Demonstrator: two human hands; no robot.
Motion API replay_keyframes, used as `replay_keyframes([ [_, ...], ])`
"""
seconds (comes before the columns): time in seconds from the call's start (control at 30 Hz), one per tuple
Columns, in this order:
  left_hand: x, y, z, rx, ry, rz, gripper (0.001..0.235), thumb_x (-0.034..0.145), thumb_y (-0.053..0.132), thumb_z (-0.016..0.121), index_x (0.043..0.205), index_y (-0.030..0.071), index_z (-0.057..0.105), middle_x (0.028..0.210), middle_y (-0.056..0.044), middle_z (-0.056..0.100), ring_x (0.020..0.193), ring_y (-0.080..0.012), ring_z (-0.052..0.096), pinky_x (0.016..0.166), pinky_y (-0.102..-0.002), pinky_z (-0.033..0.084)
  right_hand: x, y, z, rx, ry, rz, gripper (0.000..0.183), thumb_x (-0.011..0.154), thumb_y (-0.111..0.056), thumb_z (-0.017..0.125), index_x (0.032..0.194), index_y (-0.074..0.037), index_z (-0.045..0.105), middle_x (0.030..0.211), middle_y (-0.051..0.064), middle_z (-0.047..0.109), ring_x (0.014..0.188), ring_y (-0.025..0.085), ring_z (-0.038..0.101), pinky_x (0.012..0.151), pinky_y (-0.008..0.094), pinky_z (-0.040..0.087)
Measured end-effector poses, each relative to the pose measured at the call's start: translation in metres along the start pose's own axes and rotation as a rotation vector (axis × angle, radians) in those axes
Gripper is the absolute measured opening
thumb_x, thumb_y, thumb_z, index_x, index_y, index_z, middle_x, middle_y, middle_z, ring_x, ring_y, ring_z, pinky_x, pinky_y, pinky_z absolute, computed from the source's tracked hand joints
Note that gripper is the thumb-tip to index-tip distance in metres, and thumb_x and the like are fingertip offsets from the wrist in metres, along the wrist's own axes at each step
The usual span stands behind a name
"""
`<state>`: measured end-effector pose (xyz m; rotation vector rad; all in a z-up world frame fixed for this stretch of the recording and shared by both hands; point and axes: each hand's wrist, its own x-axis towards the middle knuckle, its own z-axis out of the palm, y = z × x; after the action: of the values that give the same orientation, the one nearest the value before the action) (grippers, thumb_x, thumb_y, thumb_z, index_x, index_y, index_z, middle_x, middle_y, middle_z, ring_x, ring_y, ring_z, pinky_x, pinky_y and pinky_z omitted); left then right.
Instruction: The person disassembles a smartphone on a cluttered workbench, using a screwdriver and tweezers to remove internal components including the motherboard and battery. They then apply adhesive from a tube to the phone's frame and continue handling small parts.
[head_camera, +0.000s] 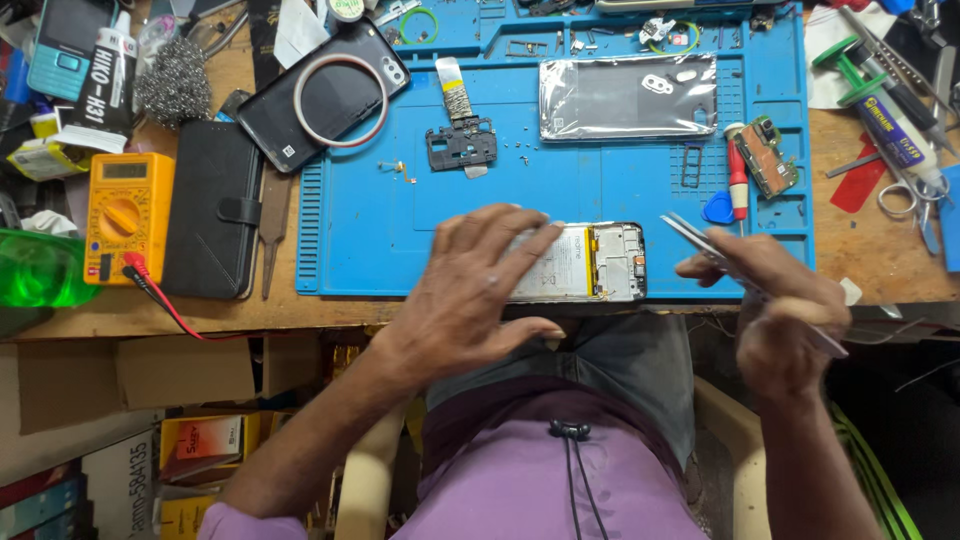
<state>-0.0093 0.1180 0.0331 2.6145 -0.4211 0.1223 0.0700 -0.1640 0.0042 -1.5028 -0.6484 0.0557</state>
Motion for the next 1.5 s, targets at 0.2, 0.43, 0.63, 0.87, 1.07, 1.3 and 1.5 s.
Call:
replay_keyframes([
  [0.2, 0.007, -0.003, 0.006, 0.005, -0.018, 0.057, 0.072, 0.086, 0.041, 0.078, 0.146, 0.007, 0.055, 0.146, -0.011, 0.053, 0.135, -0.0314, 0.047, 0.111, -0.048, 0.037, 0.007, -0.005, 0.009, -0.472, -0.039, 0.123, 0.025, 0.098, -0.008, 0.071, 0.122, -0.001, 0.072, 0.111, 0.013, 0.077, 0.099, 0.017, 0.075, 0.085, 0.029, 0.06],
  [0.43, 0.009, -0.008, 0.004, -0.056, -0.011, 0.069, 0.071, 0.084, 0.044, 0.079, 0.142, 0.007, 0.059, 0.14, -0.009, 0.057, 0.129, -0.0291, 0.05, 0.108, -0.046, 0.039, 0.031, -0.009, 0.018, -0.515, -0.103, 0.063, 0.014, 0.096, -0.002, 0.075, 0.11, -0.001, 0.076, 0.109, 0.012, 0.078, 0.099, 0.018, 0.075, 0.087, 0.029, 0.059],
  [0.63, 0.007, -0.008, 0.007, -0.036, 0.013, 0.066, 0.071, 0.084, 0.045, 0.078, 0.142, 0.008, 0.059, 0.14, -0.008, 0.057, 0.13, -0.0287, 0.05, 0.109, -0.046, 0.038, 0.041, -0.001, 0.02, -0.406, -0.094, 0.188, 0.012, 0.098, -0.004, 0.073, 0.11, -0.001, 0.076, 0.106, 0.01, 0.078, 0.094, 0.014, 0.074, 0.084, 0.027, 0.06],
  [0.87, 0.006, -0.01, 0.007, -0.073, -0.001, 0.055, 0.07, 0.086, 0.045, 0.077, 0.143, 0.008, 0.059, 0.141, -0.008, 0.057, 0.131, -0.029, 0.05, 0.11, -0.046, 0.038, 0.042, 0.003, 0.022, -0.455, -0.097, 0.157, 0.011, 0.098, -0.004, 0.074, 0.108, -0.001, 0.077, 0.105, 0.01, 0.078, 0.093, 0.014, 0.073, 0.084, 0.028, 0.059],
  [1.07, 0.007, -0.01, 0.009, -0.068, 0.002, 0.047, 0.07, 0.087, 0.047, 0.076, 0.143, 0.009, 0.059, 0.141, -0.008, 0.057, 0.131, -0.0284, 0.05, 0.11, -0.046, 0.038, 0.043, 0.004, 0.021, -0.434, -0.109, 0.214, 0.011, 0.097, -0.005, 0.074, 0.108, -0.002, 0.077, 0.103, 0.009, 0.079, 0.092, 0.014, 0.073, 0.081, 0.028, 0.059],
  [1.3, 0.006, -0.01, 0.007, -0.073, -0.001, 0.046, 0.07, 0.086, 0.046, 0.077, 0.143, 0.009, 0.059, 0.141, -0.008, 0.057, 0.131, -0.0285, 0.05, 0.11, -0.046, 0.038, 0.045, 0.002, 0.023, -0.416, -0.126, 0.205, 0.012, 0.097, -0.005, 0.073, 0.108, -0.003, 0.077, 0.103, 0.009, 0.079, 0.092, 0.014, 0.074, 0.081, 0.028, 0.06],
  [1.5, 0.007, -0.01, 0.005, -0.08, 0.001, 0.053, 0.07, 0.086, 0.045, 0.077, 0.143, 0.009, 0.059, 0.142, -0.009, 0.057, 0.131, -0.0289, 0.05, 0.109, -0.046, 0.039, 0.036, -0.004, 0.028, -0.583, -0.167, -0.029, 0.016, 0.092, 0.0, 0.077, 0.108, -0.001, 0.076, 0.109, 0.012, 0.078, 0.099, 0.023, 0.076, 0.088, 0.032, 0.06],
])
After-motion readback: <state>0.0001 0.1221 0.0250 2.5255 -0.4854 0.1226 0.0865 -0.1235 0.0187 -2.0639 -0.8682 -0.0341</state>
